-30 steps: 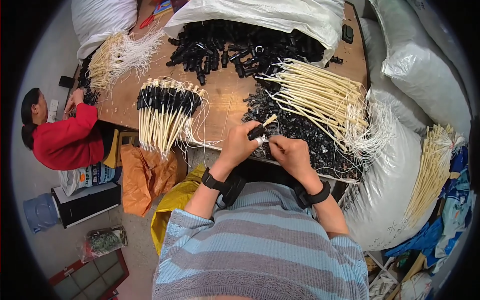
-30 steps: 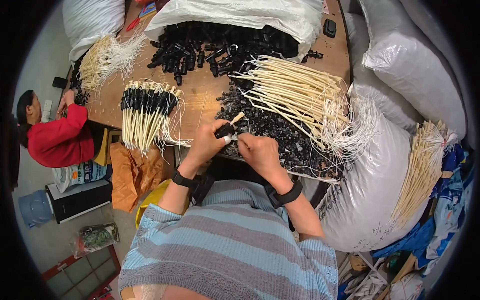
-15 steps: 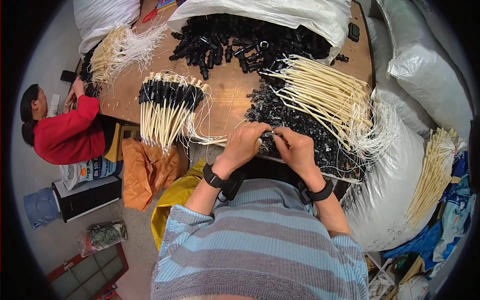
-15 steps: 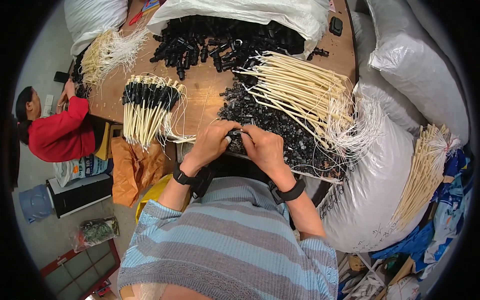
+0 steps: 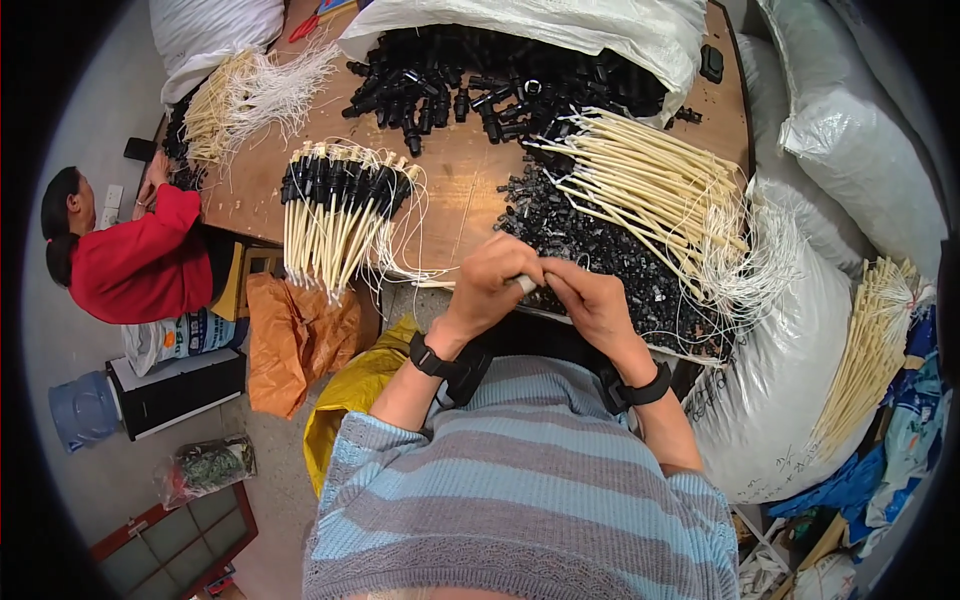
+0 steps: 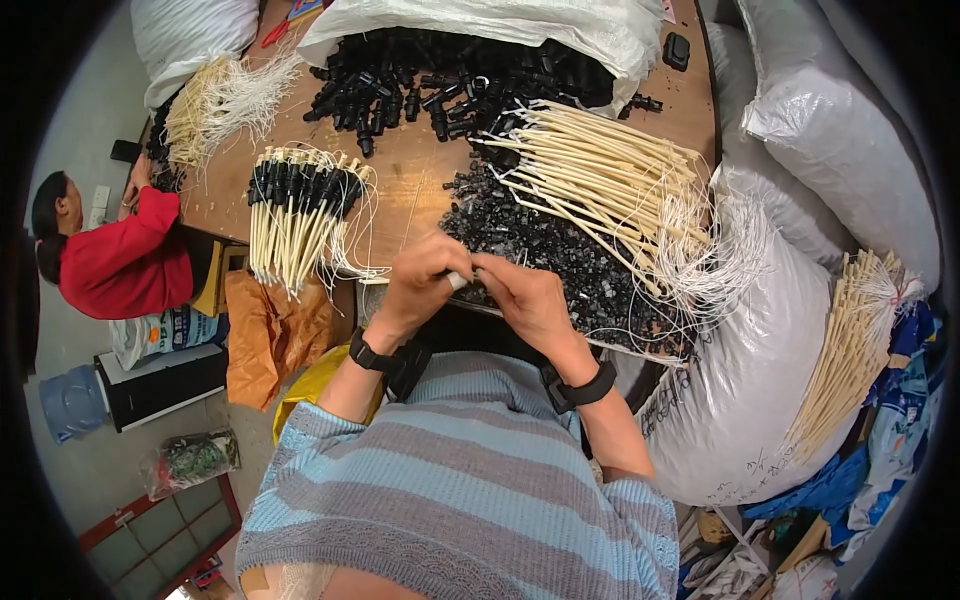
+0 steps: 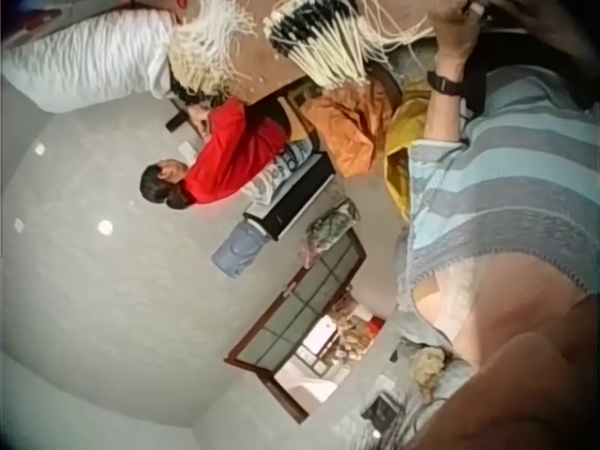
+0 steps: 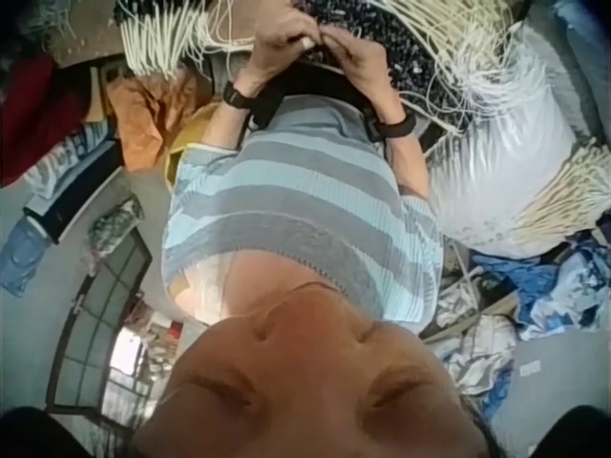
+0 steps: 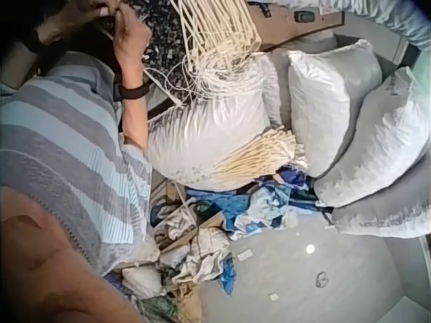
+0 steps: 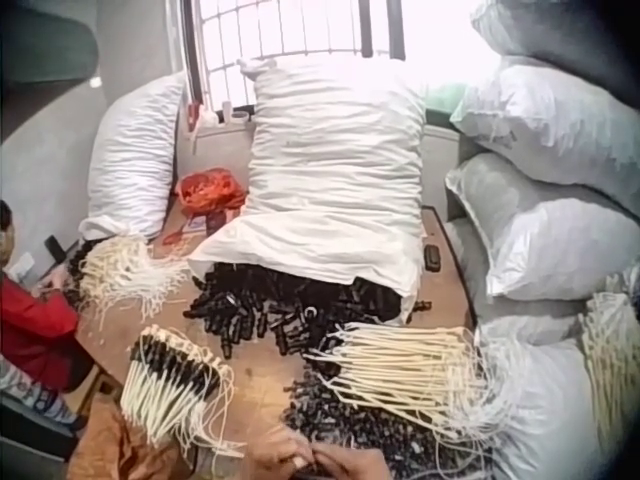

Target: The person assembles components by hand by picking up a black plastic connector and a long white tube, inserting the tube into the connector, and then wrapping a white string around the connection point to secure it before placing the finished piece onto a pile.

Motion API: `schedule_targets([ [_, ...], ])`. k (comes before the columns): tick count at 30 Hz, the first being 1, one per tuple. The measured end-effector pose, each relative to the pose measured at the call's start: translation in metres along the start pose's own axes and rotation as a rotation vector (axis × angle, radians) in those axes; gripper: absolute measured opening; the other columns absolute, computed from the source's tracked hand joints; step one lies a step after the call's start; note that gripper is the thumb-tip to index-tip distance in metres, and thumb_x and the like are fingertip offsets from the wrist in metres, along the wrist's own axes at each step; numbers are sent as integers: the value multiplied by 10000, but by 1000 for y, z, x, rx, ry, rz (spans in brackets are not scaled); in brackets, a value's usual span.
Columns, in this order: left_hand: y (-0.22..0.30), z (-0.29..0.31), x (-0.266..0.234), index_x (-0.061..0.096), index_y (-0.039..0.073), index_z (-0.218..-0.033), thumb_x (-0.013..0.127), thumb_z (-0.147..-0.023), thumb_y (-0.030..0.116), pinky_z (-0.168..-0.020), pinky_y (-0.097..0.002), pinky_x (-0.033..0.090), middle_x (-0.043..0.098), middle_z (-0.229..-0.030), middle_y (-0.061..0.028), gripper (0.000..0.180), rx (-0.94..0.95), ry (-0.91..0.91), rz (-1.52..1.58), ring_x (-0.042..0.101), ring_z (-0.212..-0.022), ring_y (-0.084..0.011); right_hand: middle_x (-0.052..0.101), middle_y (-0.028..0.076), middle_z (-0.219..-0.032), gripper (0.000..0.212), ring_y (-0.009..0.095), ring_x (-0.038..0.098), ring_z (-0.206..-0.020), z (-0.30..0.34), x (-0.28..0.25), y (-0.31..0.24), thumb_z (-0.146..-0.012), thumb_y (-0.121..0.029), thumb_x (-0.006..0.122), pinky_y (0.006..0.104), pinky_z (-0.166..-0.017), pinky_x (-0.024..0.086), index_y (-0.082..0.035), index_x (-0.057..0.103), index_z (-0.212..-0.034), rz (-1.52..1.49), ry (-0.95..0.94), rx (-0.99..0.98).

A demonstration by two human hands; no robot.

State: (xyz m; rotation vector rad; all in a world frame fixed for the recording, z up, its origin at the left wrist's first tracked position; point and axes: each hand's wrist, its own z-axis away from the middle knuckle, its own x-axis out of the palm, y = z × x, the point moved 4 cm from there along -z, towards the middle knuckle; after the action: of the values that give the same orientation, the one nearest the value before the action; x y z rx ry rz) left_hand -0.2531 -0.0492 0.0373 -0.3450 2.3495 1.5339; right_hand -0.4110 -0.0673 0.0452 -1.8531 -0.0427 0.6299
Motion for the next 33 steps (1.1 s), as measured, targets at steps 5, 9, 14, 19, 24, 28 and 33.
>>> schedule_targets([
  [5, -5, -1, -10, 655, 47, -879, 702, -685, -29, -728, -311, 493, 648, -836, -62, 214, 3, 65, -333, 614, -779, -239, 605, 141, -675, 84, 249, 592, -565, 12, 3, 19, -895, -89, 625, 326, -527, 459, -45, 676, -944, 130, -96, 125],
  [9, -37, 14, -32, 661, 81, -935, 710, -694, 50, -750, -369, 473, 660, -898, -68, 248, -389, 25, -328, 596, -877, -281, 604, 142, -664, 113, 214, 587, -539, 13, 8, 27, -916, -108, 613, 304, -527, 446, -26, 679, -955, 163, -44, 157],
  [14, -7, 10, -2, 645, 119, -914, 741, -661, 102, -829, -395, 402, 648, -865, -24, 271, -174, -52, -319, 573, -858, -250, 603, 181, -662, 100, 362, 623, -608, 9, 12, 35, -899, -149, 610, 408, -533, 472, -79, 682, -900, 166, -27, 187],
  [19, -20, 14, 12, 636, 115, -812, 699, -683, 53, -845, -362, 364, 610, -760, -18, 156, -203, -60, -230, 569, -823, -232, 580, 172, -631, 100, 358, 600, -573, 7, 12, 29, -896, -152, 614, 399, -515, 455, -74, 673, -876, 153, -33, 194],
  [24, -18, 13, 12, 634, 84, -742, 697, -693, 14, -783, -344, 401, 610, -752, -18, 106, -108, 32, -59, 567, -774, -236, 557, 170, -608, 94, 346, 557, -526, 7, 13, 26, -881, -142, 623, 383, -499, 435, -62, 661, -848, 88, -119, 120],
  [28, -14, 11, -8, 659, 82, -783, 725, -670, 31, -762, -375, 419, 614, -791, -46, 140, -132, 92, -341, 560, -809, -251, 545, 85, -596, 79, 108, 472, -506, 10, 7, 30, -889, -73, 622, 270, -490, 387, -9, 669, -888, 94, -148, 211],
  [33, -47, 28, -50, 659, 73, -837, 746, -654, 76, -759, -417, 421, 577, -825, -99, 203, -345, 66, -794, 540, -878, -299, 532, 20, -578, 87, 54, 442, -523, 15, 7, 30, -889, -71, 617, 249, -481, 365, -3, 671, -876, 33, -123, 267],
])
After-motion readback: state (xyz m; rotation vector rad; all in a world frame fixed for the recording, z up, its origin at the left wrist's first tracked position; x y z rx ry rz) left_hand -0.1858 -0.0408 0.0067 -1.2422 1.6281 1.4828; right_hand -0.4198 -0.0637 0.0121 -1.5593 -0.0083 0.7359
